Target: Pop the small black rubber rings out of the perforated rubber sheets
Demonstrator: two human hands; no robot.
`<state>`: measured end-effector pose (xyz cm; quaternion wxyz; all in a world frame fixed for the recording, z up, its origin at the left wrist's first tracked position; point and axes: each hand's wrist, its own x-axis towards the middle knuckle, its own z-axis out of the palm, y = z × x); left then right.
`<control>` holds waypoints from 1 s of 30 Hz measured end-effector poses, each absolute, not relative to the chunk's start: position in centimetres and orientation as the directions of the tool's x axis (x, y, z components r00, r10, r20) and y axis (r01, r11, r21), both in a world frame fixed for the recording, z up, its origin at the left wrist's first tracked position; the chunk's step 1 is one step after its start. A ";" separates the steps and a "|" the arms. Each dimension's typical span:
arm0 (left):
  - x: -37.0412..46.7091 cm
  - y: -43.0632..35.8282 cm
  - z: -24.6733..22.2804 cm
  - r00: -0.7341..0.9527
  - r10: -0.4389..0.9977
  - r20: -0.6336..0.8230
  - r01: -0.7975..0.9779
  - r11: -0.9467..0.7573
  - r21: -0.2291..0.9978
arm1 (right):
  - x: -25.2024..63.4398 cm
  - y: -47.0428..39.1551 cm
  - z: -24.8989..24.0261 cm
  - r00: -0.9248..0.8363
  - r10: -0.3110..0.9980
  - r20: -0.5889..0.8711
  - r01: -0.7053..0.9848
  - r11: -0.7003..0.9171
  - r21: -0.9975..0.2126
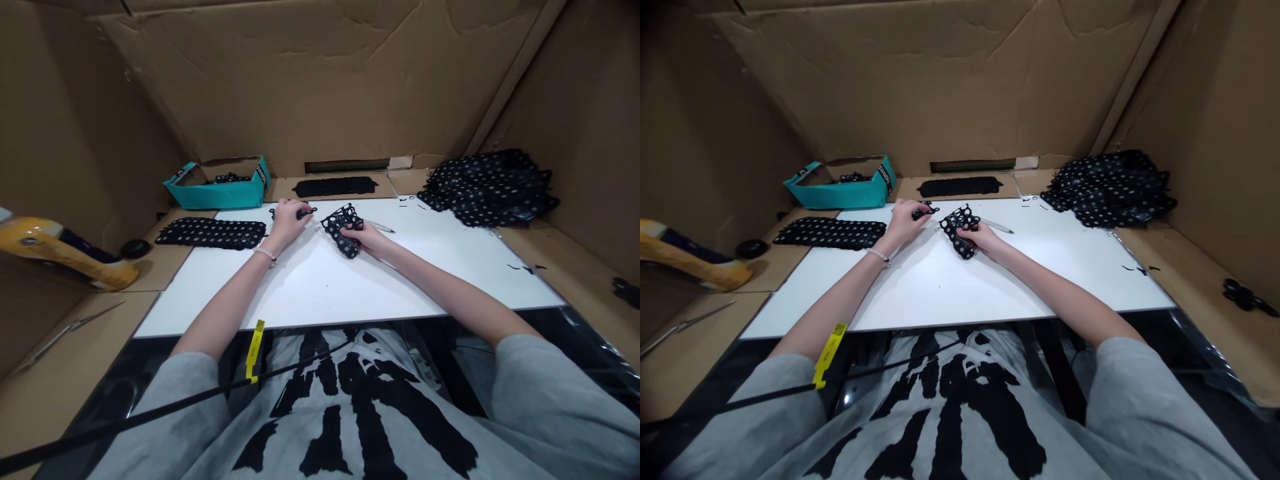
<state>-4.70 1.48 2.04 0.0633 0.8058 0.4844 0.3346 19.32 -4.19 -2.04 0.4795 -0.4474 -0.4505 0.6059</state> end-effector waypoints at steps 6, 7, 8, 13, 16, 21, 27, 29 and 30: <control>-1.9 0.2 1.9 0.553 0.783 0.284 0.591 -0.610 0.528 | 19.1 -4.4 -2.0 -0.146 0.988 -0.045 -0.229 -0.078 -0.970; -1.8 0.1 1.9 0.562 0.787 0.256 0.569 -0.592 0.571 | 19.1 -4.4 -2.0 -0.150 0.988 -0.037 -0.228 -0.071 -0.971; -1.8 0.1 1.9 0.570 0.789 0.230 0.546 -0.572 0.612 | 19.1 -4.4 -2.0 -0.151 0.988 -0.032 -0.224 -0.066 -0.972; -2.1 0.7 1.6 0.530 0.828 0.181 0.492 -0.474 0.730 | 18.8 -4.4 -2.2 -0.129 0.991 -0.043 -0.159 -0.063 -0.985; -3.0 2.2 1.3 0.377 0.909 0.179 0.466 -0.353 0.811 | 18.7 -4.3 -2.3 -0.124 0.989 -0.076 -0.125 -0.092 -0.988; -7.2 5.1 0.8 -0.056 0.942 0.331 0.706 -0.197 0.680 | 18.8 -4.3 -2.4 -0.155 0.985 -0.080 -0.100 -0.096 -0.990; -8.8 4.5 0.4 -0.069 0.907 0.416 0.934 -0.088 0.346 | 18.8 -4.4 -2.2 -0.150 0.985 -0.089 -0.140 -0.110 -0.984; -7.7 3.7 1.2 0.023 0.889 0.458 0.914 -0.204 0.350 | 18.8 -4.5 -2.1 -0.154 0.984 -0.089 -0.161 -0.114 -0.980; -7.0 3.2 1.7 0.105 0.875 0.473 0.885 -0.299 0.357 | 18.8 -4.5 -2.1 -0.150 0.985 -0.089 -0.175 -0.115 -0.978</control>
